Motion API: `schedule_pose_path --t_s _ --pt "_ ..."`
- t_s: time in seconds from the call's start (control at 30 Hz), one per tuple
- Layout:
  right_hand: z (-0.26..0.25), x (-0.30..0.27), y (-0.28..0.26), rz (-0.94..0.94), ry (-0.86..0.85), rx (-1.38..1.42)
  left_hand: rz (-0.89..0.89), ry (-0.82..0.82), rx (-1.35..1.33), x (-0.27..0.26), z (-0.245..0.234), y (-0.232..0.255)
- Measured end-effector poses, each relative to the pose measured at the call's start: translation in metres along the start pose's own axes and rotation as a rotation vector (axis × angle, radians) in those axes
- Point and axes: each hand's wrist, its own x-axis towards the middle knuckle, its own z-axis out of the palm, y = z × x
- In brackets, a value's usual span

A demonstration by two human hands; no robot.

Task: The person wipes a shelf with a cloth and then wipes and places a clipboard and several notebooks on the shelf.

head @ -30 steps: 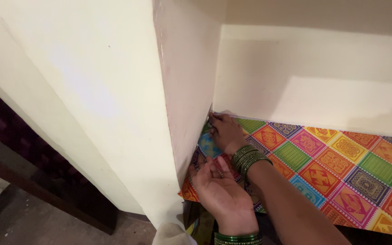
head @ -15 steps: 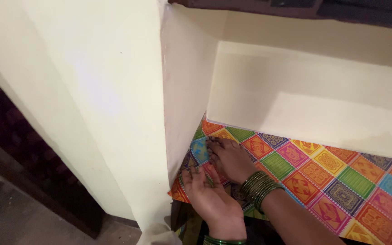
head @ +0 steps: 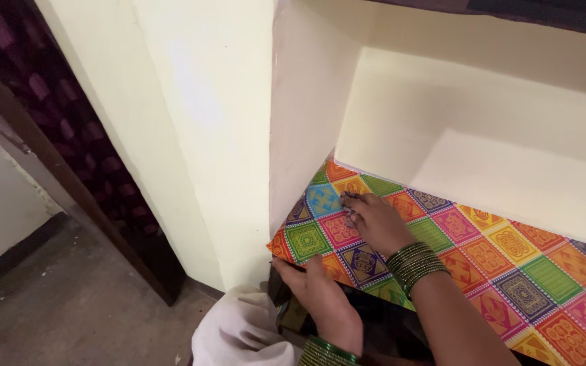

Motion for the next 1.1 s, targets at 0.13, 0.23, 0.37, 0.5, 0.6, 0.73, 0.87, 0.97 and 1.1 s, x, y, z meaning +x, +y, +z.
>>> schedule_pose_path --t_s 0.13,0.23,0.37,0.5,0.6,0.73,0.87,0.97,1.1 --pt "-0.005 0.000 0.005 -0.030 -0.014 0.026 -0.058 0.088 0.052 0.022 -0.003 0.001" --pt "-0.005 0.000 0.007 -0.060 0.006 0.035 -0.026 0.024 0.028 0.026 -0.006 -0.005" --pt "-0.004 0.000 0.008 -0.052 0.010 0.019 -0.027 -0.029 -0.015 0.030 -0.009 -0.015" --pt "-0.002 0.001 0.008 -0.050 0.026 0.010 -0.031 -0.014 0.002 0.035 -0.006 -0.018" --pt "-0.002 -0.001 0.007 -0.050 0.048 0.001 -0.050 0.000 0.024 0.035 -0.007 -0.016" --pt "-0.003 -0.004 0.002 -0.073 0.097 0.048 0.129 -0.047 0.114 0.024 -0.013 -0.017" --pt "-0.016 -0.002 -0.005 -0.064 0.173 0.044 0.444 -0.363 0.101 -0.001 -0.016 -0.036" --pt "-0.022 -0.001 -0.010 -0.052 0.216 0.067 0.673 -0.619 0.641 0.005 -0.006 -0.046" --pt "0.005 0.005 0.008 -0.133 0.081 0.095 0.251 -0.671 0.623 0.036 0.040 -0.052"
